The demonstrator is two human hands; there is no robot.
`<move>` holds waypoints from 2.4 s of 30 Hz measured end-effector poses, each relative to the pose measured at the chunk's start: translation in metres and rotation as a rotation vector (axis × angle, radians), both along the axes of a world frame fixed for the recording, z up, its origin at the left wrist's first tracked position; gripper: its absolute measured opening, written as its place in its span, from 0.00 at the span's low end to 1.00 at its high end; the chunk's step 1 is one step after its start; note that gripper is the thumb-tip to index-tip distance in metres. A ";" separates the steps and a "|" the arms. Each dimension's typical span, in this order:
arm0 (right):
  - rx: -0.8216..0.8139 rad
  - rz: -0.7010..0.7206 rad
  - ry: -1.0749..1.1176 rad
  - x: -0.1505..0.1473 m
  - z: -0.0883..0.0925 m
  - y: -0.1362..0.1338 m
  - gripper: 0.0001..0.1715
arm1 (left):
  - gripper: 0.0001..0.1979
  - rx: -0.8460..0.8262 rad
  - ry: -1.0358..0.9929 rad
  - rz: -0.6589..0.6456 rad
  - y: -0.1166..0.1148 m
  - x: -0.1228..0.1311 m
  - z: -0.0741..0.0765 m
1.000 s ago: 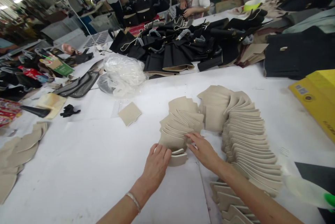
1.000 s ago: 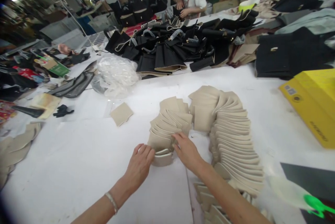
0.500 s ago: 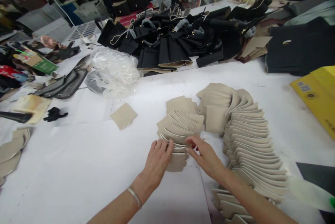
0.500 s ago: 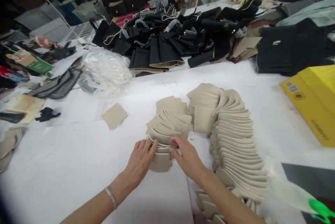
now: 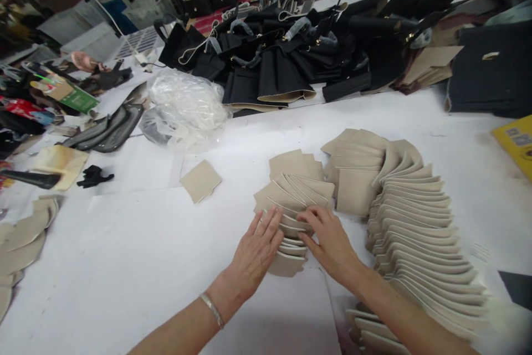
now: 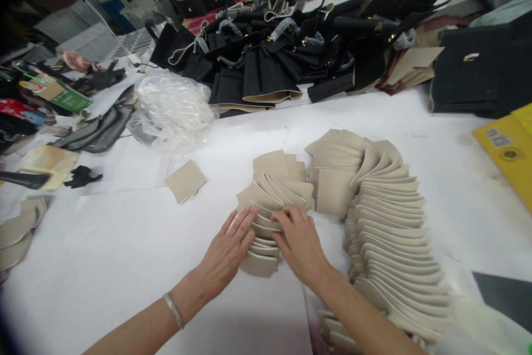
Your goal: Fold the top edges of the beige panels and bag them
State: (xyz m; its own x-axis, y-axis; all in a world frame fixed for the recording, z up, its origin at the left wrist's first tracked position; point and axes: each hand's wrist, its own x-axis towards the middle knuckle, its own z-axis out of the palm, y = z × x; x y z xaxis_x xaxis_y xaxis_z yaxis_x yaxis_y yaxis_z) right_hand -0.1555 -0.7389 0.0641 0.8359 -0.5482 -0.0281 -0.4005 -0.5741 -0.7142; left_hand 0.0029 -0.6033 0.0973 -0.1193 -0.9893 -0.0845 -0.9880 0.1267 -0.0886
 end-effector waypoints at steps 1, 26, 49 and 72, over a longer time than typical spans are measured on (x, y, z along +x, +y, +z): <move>0.005 0.033 -0.006 -0.001 0.003 0.002 0.11 | 0.10 0.001 0.015 -0.014 0.002 0.000 0.000; -0.297 -0.027 0.163 0.021 0.000 -0.006 0.12 | 0.19 0.183 0.102 0.028 -0.031 0.015 0.004; -0.016 -0.178 0.127 0.019 -0.018 -0.019 0.19 | 0.34 0.225 0.111 -0.068 -0.036 0.019 0.002; -0.184 -0.104 0.184 0.012 -0.008 -0.061 0.20 | 0.38 0.218 0.067 -0.067 -0.029 0.029 0.018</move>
